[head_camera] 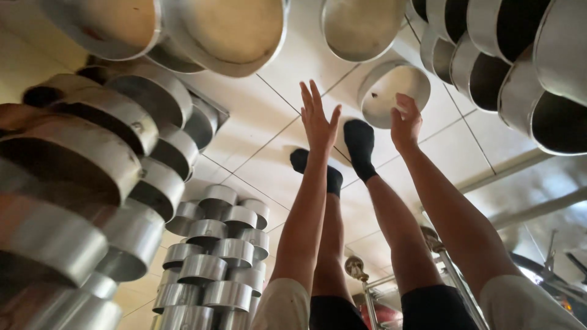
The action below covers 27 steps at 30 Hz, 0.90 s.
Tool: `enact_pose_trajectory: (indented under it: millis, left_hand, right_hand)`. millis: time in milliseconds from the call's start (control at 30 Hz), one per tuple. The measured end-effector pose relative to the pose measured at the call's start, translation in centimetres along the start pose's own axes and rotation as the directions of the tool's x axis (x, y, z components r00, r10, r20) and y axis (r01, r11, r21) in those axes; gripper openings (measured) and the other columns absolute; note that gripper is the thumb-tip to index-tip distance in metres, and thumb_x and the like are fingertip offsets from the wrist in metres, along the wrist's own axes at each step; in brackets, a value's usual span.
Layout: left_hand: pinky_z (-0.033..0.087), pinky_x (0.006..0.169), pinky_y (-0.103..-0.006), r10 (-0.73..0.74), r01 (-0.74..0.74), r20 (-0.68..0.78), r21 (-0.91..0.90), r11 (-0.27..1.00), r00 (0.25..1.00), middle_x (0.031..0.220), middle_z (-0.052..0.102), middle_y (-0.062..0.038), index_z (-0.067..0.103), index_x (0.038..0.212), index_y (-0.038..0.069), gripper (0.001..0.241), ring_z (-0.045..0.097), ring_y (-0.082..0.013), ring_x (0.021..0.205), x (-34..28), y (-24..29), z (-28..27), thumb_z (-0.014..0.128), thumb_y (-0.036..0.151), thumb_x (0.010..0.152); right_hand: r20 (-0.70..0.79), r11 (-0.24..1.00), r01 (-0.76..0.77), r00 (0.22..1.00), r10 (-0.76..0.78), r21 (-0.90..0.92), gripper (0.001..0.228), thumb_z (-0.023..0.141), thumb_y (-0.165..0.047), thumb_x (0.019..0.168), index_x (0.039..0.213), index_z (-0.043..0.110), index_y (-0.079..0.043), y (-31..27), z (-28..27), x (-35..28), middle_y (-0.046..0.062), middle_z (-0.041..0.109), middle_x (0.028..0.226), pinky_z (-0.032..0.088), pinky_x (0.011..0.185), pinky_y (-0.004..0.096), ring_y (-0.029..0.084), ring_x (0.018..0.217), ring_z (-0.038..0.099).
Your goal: The recorder is stacking empty metal cake tins in a bakery kitchen.
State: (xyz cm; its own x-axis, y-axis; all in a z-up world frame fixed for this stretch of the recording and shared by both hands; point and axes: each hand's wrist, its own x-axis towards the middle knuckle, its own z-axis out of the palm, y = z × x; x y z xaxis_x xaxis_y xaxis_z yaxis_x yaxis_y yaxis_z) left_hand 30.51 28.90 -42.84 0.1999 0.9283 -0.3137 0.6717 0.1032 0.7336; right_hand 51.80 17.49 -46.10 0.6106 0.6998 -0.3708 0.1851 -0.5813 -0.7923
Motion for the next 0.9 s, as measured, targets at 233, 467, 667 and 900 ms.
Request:
enact_pose_trajectory:
  millis: [233,467,667,900]
  left_hand:
    - [0.031,0.119,-0.0663,0.032,-0.034,0.067,0.029,0.999,0.997,0.177,0.008,-0.014,0.009,0.169,0.023,0.094,0.025,-0.0403,0.160,1.2,-1.7,6.0,0.065,0.053,0.099]
    - [0.054,0.101,-0.0517,0.091,-0.092,0.117,0.007,0.996,0.989,0.172,0.016,-0.012,0.025,0.162,0.029,0.099,0.042,-0.0392,0.149,0.0,-2.4,10.8,0.081,0.030,0.081]
    - [0.061,0.086,-0.0400,-0.090,0.147,0.304,-0.168,0.975,0.949,0.175,0.026,-0.013,0.025,0.164,0.028,0.082,0.066,-0.0359,0.121,-0.7,-1.7,12.0,0.070,0.030,0.095]
    - [0.049,0.111,-0.0458,-0.050,0.112,0.310,-0.186,0.976,0.949,0.170,0.027,-0.015,0.021,0.164,0.027,0.076,0.049,-0.0387,0.143,-2.5,-3.3,13.9,0.064,0.032,0.101]
  right_hand:
    - [-0.008,0.998,-0.041,0.999,0.041,-0.046,0.041,0.067,-0.002,0.095,0.136,0.063,-0.006,3.7,1.2,2.0,0.015,0.067,0.134,0.053,0.107,0.041,0.026,0.130,0.064]
    - [-0.376,0.933,-0.208,0.923,0.087,-0.295,0.074,0.073,-0.004,0.095,0.159,0.035,-0.005,12.9,-1.5,3.7,0.020,0.035,0.162,0.033,0.125,0.047,0.037,0.151,0.035]
    - [-0.141,0.939,-0.315,0.932,0.333,0.135,0.077,0.060,0.003,0.097,0.165,0.025,-0.006,13.8,-4.2,4.9,0.020,0.030,0.169,0.034,0.125,0.043,0.036,0.155,0.032]
    - [0.087,0.863,-0.351,0.935,0.344,0.362,0.077,0.054,0.006,0.096,0.164,0.022,-0.004,11.0,-4.2,4.7,0.015,0.046,0.163,0.039,0.121,0.035,0.026,0.148,0.048]
